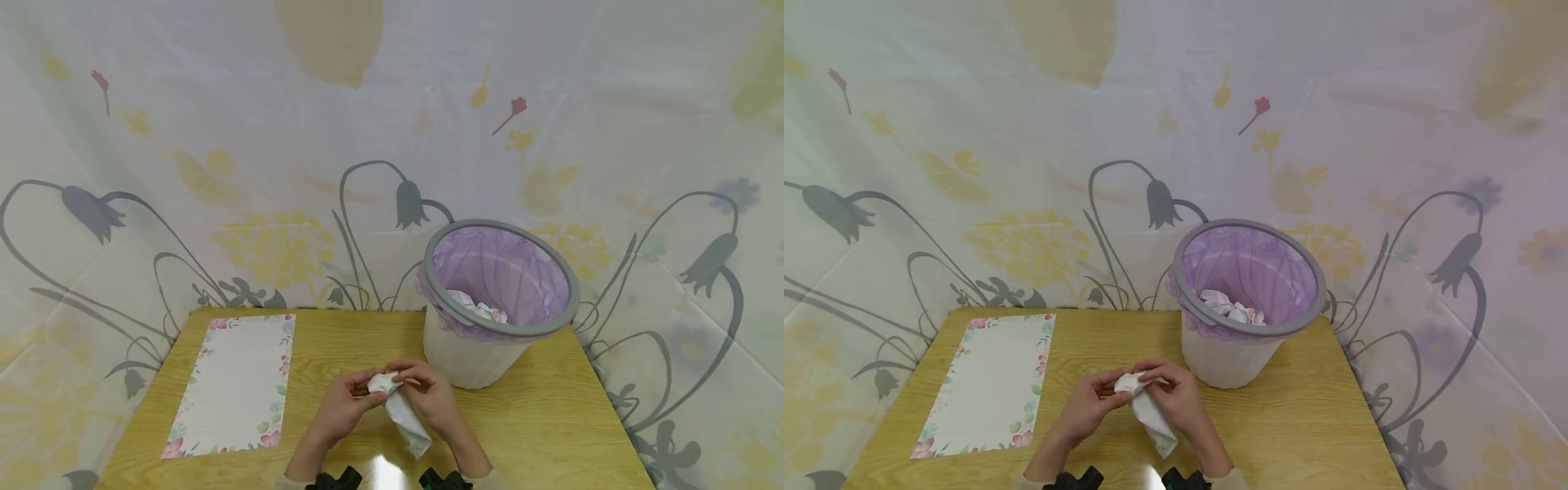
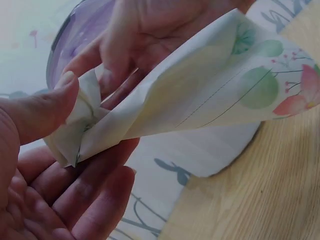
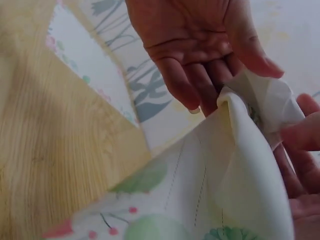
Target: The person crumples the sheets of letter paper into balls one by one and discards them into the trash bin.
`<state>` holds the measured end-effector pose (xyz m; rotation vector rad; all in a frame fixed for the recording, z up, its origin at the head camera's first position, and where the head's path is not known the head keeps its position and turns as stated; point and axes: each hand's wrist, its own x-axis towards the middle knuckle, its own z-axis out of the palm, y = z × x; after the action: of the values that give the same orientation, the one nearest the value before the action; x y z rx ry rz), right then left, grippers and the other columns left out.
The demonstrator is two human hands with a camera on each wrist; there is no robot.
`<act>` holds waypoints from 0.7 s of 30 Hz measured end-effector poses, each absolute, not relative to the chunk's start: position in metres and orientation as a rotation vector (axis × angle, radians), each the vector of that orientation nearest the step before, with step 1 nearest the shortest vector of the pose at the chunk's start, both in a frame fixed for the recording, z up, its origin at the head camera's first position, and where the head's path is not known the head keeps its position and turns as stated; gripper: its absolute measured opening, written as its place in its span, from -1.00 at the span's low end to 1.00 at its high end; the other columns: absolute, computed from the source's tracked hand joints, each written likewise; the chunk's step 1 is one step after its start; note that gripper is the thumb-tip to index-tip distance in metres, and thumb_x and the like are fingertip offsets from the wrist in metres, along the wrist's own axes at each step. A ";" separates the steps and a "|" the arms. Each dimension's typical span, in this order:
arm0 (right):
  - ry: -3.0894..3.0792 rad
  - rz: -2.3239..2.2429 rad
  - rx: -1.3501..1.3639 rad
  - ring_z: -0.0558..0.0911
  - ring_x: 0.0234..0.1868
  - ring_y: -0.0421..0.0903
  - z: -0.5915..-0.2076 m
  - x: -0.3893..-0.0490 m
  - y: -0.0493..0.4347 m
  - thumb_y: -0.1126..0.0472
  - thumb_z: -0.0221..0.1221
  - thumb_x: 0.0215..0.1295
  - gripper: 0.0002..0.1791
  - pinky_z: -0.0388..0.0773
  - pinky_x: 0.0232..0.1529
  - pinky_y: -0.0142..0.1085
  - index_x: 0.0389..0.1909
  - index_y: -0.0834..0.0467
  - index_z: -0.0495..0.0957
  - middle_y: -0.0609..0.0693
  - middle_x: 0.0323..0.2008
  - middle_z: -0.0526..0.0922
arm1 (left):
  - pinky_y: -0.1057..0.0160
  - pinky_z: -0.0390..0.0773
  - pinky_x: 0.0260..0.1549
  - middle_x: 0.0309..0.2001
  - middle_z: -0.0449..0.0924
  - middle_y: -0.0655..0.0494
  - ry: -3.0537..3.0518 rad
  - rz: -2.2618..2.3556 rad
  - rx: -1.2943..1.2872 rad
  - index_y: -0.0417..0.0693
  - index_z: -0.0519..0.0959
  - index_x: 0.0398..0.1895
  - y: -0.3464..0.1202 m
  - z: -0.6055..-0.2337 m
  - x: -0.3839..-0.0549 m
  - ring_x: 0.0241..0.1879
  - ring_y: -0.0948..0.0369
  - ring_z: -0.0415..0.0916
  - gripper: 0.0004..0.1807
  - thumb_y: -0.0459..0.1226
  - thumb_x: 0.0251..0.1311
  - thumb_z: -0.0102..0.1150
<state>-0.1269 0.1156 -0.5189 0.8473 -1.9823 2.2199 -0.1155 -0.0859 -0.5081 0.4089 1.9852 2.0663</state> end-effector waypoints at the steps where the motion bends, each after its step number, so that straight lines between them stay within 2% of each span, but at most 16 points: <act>1: -1.987 2.203 0.849 0.59 0.13 -0.09 -0.518 -0.127 0.116 0.55 0.15 0.31 -0.83 0.59 0.06 -0.27 -0.10 0.47 0.59 0.45 0.05 0.55 | 0.19 0.68 -0.15 0.07 0.58 -0.35 2.006 2.070 0.411 -0.46 0.43 0.27 -0.085 -0.508 -0.115 -0.07 0.05 0.66 -0.46 -0.36 0.28 0.30; 6: -2.042 2.197 0.812 0.56 0.16 -0.08 -0.514 -0.124 0.118 0.52 0.12 0.37 -0.69 0.56 0.11 -0.28 0.10 0.48 0.52 0.43 0.12 0.52 | 0.24 0.68 -0.19 0.06 0.59 -0.32 2.131 2.103 0.439 -0.40 0.50 0.22 -0.080 -0.506 -0.114 -0.08 0.05 0.66 -0.49 -0.39 0.22 0.34; 11: -2.218 2.194 0.594 0.58 0.10 -0.02 -0.510 -0.123 0.116 0.40 0.26 0.31 -0.57 0.61 0.02 -0.28 0.19 0.42 0.51 0.34 0.15 0.54 | 0.27 0.68 -0.25 0.04 0.62 -0.29 2.332 2.111 0.533 -0.36 0.57 0.16 -0.074 -0.510 -0.112 -0.08 0.04 0.67 -0.54 -0.44 0.17 0.36; 17: -2.320 2.155 0.310 0.61 -0.05 0.00 -0.503 -0.120 0.112 0.38 0.40 0.15 -0.59 0.63 -0.12 -0.33 0.05 0.35 0.62 0.23 0.02 0.64 | 0.41 0.62 -0.50 -0.11 0.71 -0.13 2.743 1.941 0.750 -0.33 0.65 0.05 -0.067 -0.513 -0.110 -0.34 0.25 0.67 -0.58 -0.58 0.05 0.37; 21: -2.328 2.136 0.206 0.63 -0.16 -0.05 -0.501 -0.120 0.112 0.40 0.45 0.05 -0.64 0.60 -0.18 -0.36 -0.08 0.32 0.67 0.18 -0.04 0.68 | 0.43 0.63 -0.45 -0.14 0.74 -0.07 2.859 1.868 0.824 -0.29 0.68 0.03 -0.064 -0.512 -0.110 -0.33 0.27 0.68 -0.53 -0.63 -0.03 0.38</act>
<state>-0.1203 0.1124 -0.5007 0.2060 -2.3277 2.1356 -0.1097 -0.0642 -0.5117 0.8239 2.8587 1.8679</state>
